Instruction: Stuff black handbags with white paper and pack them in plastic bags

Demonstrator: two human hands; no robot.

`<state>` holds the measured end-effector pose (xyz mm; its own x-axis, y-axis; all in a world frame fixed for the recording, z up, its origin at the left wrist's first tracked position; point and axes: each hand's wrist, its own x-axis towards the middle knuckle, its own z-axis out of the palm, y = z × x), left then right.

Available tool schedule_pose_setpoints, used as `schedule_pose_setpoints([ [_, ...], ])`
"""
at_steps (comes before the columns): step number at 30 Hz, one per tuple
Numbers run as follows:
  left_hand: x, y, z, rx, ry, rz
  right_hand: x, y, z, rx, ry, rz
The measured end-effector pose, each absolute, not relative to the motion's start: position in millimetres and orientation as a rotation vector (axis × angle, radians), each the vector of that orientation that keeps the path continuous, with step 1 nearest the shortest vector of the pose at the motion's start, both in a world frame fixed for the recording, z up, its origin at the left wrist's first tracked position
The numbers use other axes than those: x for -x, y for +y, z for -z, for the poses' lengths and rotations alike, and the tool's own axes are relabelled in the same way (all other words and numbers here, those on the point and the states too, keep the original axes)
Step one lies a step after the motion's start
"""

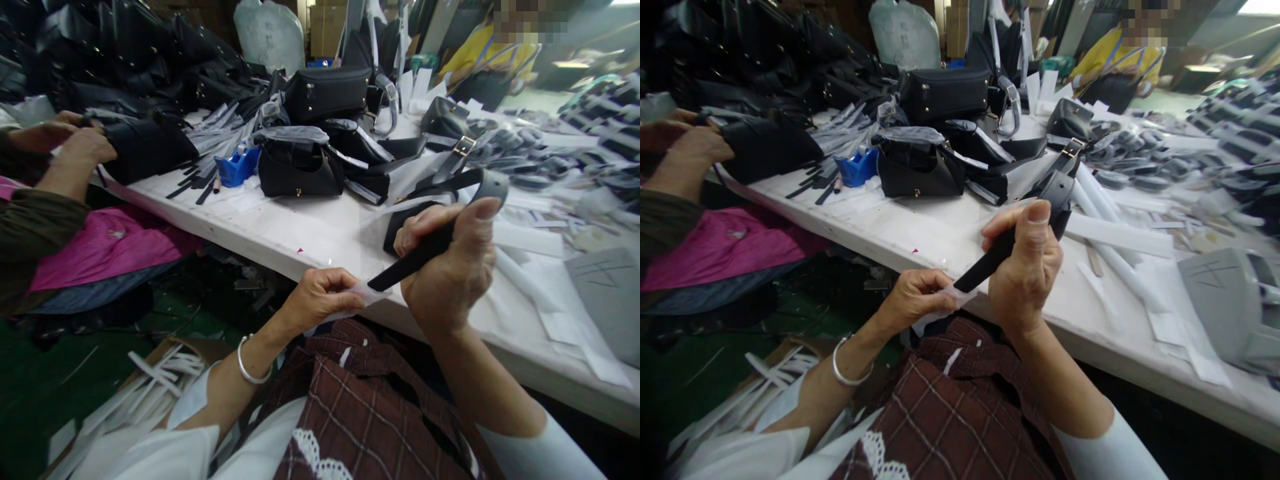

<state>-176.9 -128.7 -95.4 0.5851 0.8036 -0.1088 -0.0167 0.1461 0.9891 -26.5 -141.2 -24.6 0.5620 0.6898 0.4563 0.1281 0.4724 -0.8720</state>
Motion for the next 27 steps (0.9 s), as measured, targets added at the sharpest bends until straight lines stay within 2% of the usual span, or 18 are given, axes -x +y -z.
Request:
schedule_pose_setpoints([
  [3, 176.7, -128.3, 95.3, -1.27, 0.75, -0.677, 24.2, -137.6, 30.4, 1.034, -0.893, -0.327],
  [11, 172.0, -127.8, 92.9, -1.225, 0.742, -0.706, 26.6, -139.6, 41.4, 1.096, -0.989, -0.362],
  [18, 157.3, -116.6, 94.8, -1.204, 0.772, -0.868, 18.5, -147.7, 70.7, 1.198, -1.324, -0.818],
  [24, 141.6, -110.5, 98.7, -1.13, 0.813, -0.852, -6.0, -123.4, 60.8, 1.026, -0.805, -0.932],
  [27, 134.1, -105.4, 88.5, -1.13, 0.822, -0.873, -11.3, -115.1, 51.6, 1.123, -0.818, -0.972],
])
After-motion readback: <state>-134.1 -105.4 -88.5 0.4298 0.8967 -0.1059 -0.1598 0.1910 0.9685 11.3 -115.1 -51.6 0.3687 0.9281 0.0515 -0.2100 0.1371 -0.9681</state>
